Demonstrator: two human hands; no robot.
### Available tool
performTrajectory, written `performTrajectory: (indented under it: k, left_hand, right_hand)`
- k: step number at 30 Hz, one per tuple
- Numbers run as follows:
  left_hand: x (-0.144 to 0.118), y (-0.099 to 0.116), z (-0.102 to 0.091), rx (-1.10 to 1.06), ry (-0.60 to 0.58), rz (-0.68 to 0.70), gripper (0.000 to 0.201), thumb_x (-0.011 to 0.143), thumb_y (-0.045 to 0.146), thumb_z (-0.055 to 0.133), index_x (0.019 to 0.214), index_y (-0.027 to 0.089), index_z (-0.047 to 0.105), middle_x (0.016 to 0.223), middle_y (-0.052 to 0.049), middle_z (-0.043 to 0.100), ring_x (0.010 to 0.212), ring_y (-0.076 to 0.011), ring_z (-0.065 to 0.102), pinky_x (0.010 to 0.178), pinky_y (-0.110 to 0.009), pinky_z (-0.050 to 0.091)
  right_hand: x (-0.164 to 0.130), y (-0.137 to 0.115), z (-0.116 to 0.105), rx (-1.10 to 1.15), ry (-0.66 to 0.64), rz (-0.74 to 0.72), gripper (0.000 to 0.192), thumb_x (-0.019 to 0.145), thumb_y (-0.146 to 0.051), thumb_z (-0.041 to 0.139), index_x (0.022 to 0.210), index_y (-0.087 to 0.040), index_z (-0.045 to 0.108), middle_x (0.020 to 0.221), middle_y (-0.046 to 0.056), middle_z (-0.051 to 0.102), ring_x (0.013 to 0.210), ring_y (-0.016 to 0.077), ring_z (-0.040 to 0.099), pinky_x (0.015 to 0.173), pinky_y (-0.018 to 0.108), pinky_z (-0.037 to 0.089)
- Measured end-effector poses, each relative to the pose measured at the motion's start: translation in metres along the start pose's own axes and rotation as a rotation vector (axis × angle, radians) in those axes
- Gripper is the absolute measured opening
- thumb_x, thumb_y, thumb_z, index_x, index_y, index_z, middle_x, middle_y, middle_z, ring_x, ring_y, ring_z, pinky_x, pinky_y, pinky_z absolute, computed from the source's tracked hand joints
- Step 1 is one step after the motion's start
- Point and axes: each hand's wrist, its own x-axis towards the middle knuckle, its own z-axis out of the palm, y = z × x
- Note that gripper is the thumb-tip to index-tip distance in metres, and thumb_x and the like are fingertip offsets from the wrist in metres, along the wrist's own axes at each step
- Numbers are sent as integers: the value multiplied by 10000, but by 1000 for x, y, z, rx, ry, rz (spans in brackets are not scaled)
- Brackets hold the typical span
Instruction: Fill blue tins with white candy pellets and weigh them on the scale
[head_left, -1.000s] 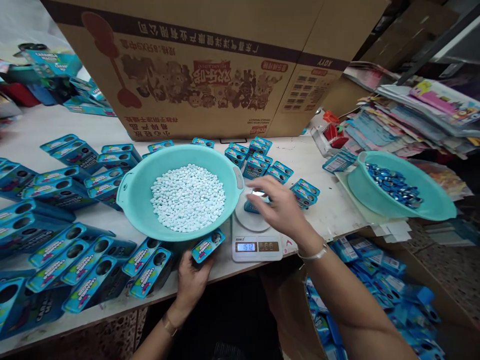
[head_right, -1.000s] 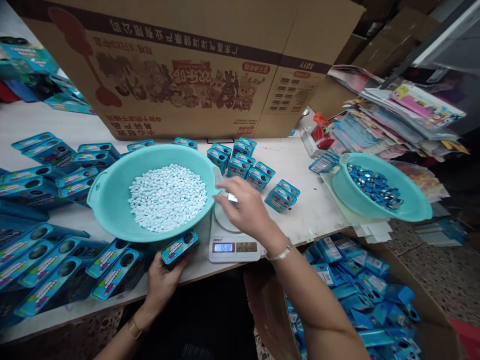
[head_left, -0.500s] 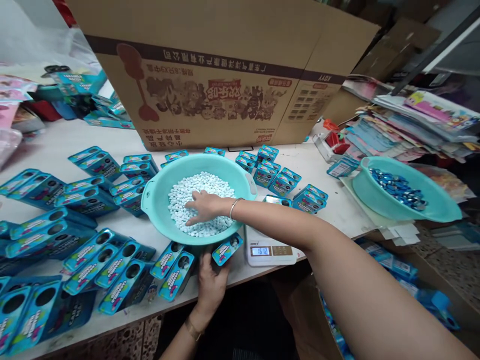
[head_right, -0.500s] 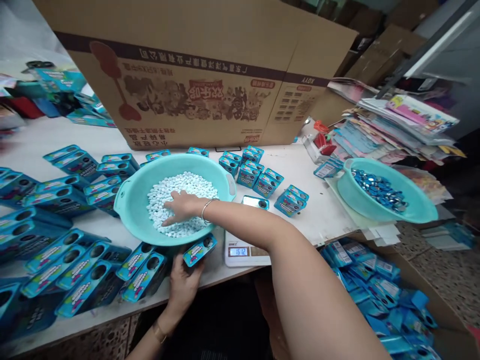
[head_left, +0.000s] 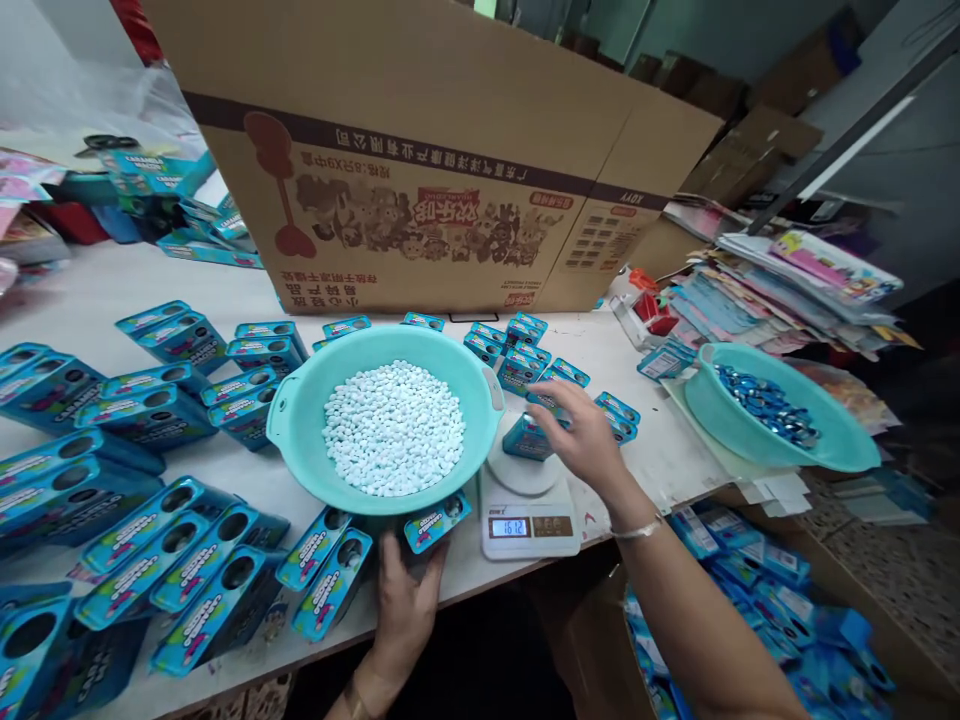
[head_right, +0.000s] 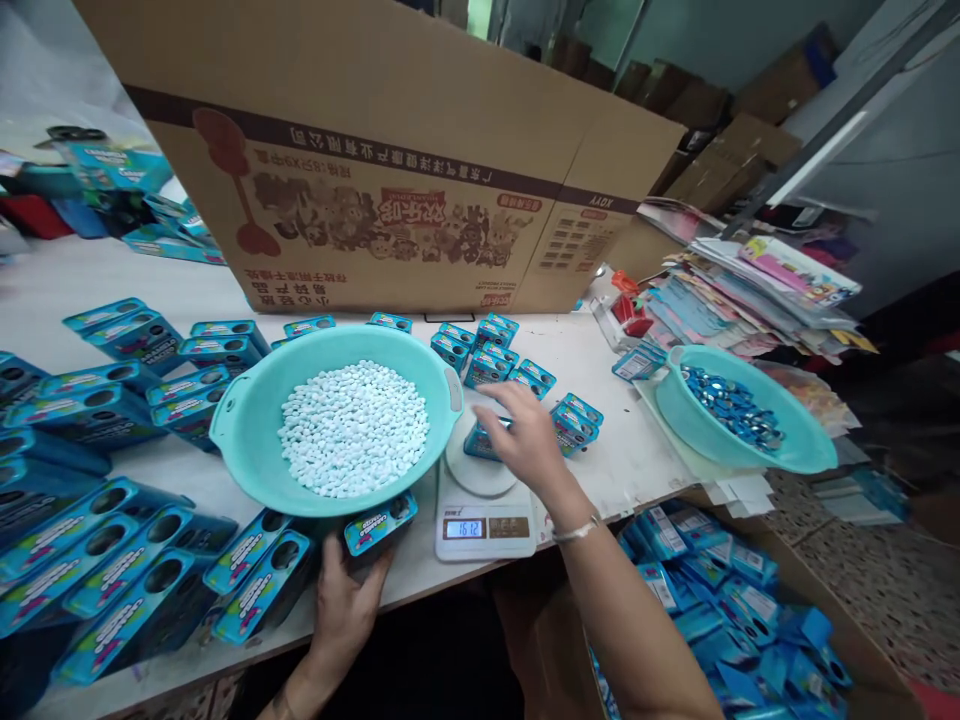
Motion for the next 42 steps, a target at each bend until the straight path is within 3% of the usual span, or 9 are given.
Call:
performTrajectory:
  k: [4,9,13,18,21,25,29,34,42]
  left_hand:
    - [-38,8,-11,99,43,181,783,840,369,644,1502,179,271,1472,-198,398,1344,-371,424,1069,-541,414]
    - [-61,39,-28,85,11,409,709,876,162,587,1503,284,281,1467,-120,429,1340,-317,456,1080,-496,436]
    - [-15,90,-35,40,-208,415,637,914,215,540,1496,261,284,1447,-131,462,1330,-312,468,1071,-487,454]
    - [75,159,-33,32,-378,514,696,881,341,620,1482,267,279,1477,-135,427,1354,-313,433,1071,-501,436]
    - [120,182,-32,70,-466,582,682,839,371,670,1433,232,365,1409,-129,506,1295,-310,488,1065,-499,425]
    - [160,199,-50,133,-542,614,428,866,318,626,1267,208,526,1195,-70,655,1089,-249,620,985,-414,484]
    - [182,209,-73,464,-508,731,524,856,262,611,1361,224,475,1269,-84,617,1167,-266,578,999,-408,462]
    - [189,209,-80,976,-631,705,575,837,208,603,1396,199,471,1086,-104,662,1048,-298,624,849,-387,516]
    - [195,213,-84,1050,-589,744,549,856,220,592,1391,222,470,1055,-91,656,1041,-283,623,828,-349,496]
  right_hand:
    - [-47,42,-14,164,105,306,387,881,-454,585,1187,-217,586,1162,115,655,1087,261,611,898,430,494]
    - [-57,53,8,137,-43,277,583,783,-432,690,1304,-231,520,1260,125,596,1172,295,558,972,461,450]
    - [-47,42,5,160,-20,203,320,825,-364,642,1110,-221,611,1049,87,650,979,265,624,865,405,495]
    - [-28,-2,-18,380,117,127,339,796,-348,707,1107,-251,615,1093,51,651,1006,238,605,909,377,467]
    - [-9,-31,-7,717,83,183,408,725,-369,784,1081,-243,631,1030,20,674,935,205,616,887,348,476]
    - [18,-53,34,1438,53,502,426,750,-511,736,1043,-218,638,964,31,695,855,185,645,795,326,524]
    - [41,-66,80,1886,69,906,315,883,-510,572,898,-200,624,843,46,703,745,182,665,679,324,552]
    - [51,-81,126,2023,165,1030,142,841,-280,635,738,-198,582,654,-15,662,569,139,608,562,250,530]
    - [60,-87,128,2031,319,1132,133,837,-155,557,709,-187,567,627,-16,646,542,117,603,543,219,533]
